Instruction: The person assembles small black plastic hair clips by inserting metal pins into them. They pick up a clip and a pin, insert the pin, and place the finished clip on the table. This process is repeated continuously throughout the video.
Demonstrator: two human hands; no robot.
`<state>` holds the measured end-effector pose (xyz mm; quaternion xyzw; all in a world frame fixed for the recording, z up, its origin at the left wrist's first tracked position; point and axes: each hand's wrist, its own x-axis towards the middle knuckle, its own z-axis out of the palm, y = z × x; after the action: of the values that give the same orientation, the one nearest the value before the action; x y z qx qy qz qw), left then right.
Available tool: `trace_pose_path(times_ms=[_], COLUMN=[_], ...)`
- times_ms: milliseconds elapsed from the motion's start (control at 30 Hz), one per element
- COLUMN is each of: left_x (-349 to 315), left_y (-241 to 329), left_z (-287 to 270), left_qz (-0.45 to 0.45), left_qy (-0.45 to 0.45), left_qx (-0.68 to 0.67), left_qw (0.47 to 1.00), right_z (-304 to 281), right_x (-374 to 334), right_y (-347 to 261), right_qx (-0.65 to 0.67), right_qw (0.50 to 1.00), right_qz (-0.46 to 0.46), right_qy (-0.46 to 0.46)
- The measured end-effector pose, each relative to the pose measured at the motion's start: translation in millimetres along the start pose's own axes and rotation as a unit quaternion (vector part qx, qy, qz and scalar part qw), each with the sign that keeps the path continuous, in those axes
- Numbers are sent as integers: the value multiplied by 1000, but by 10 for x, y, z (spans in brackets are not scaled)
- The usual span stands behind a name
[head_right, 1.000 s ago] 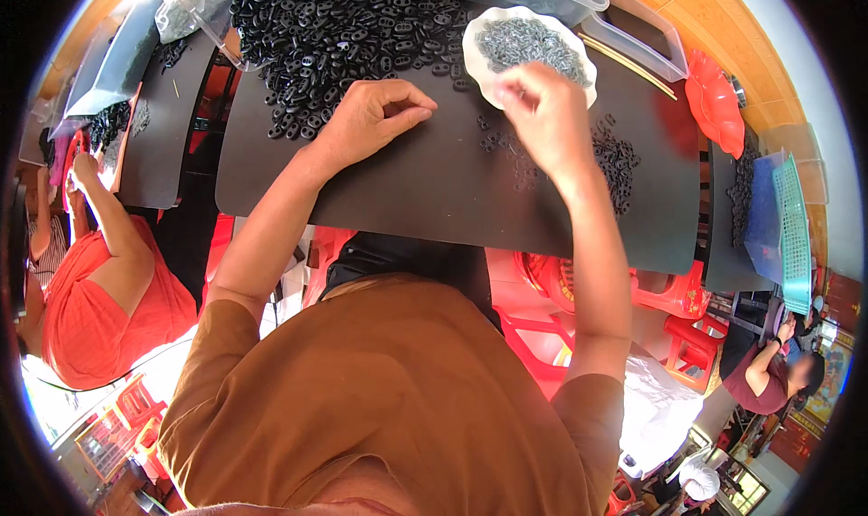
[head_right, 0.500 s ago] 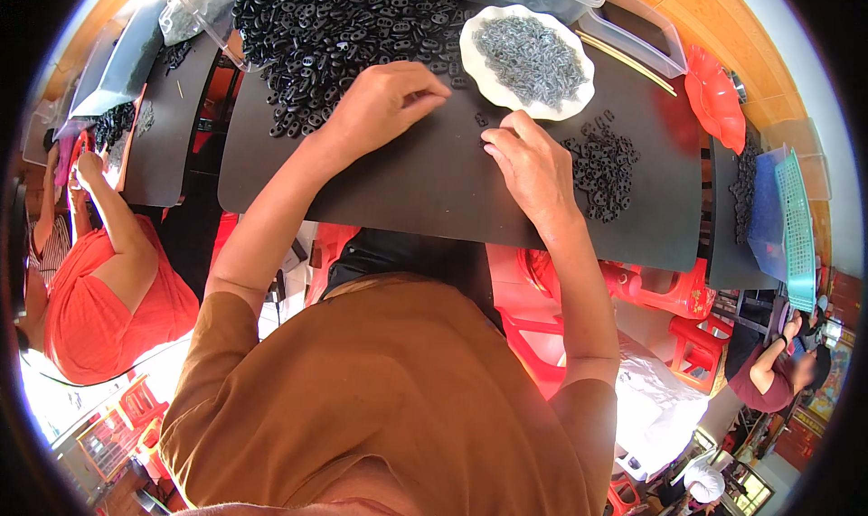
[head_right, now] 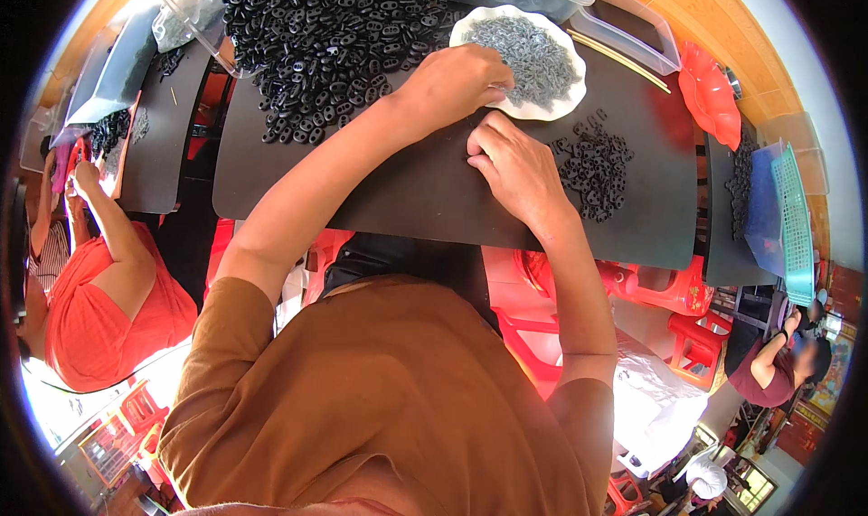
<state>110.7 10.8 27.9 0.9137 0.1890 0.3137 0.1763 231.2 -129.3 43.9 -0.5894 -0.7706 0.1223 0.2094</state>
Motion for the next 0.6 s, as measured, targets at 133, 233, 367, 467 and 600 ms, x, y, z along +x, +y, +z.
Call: trace_pose_path(times_ms=[133, 233, 367, 467, 600], left_x=[71, 14, -127, -239, -319], left_y=[-76, -59, 41, 35, -75], left_z=[57, 12, -180, -237, -200], left_qz=[-13, -2, -74, -181, -206], left_qy=[-58, 1, -15, -45, 3], left_qx=[59, -28, -244, -439, -471], left_qw=[997, 1000, 967, 879, 858], right_z=[93, 70, 80, -12, -2], right_x=[-23, -11, 77, 249, 408], right_y=[64, 120, 373, 338, 328], right_qx=[68, 185, 318, 382, 378], right_qw=[996, 977, 916, 890, 906], right_qz=[-20, 62, 108, 106, 106], right_qy=[50, 88, 219, 225, 160])
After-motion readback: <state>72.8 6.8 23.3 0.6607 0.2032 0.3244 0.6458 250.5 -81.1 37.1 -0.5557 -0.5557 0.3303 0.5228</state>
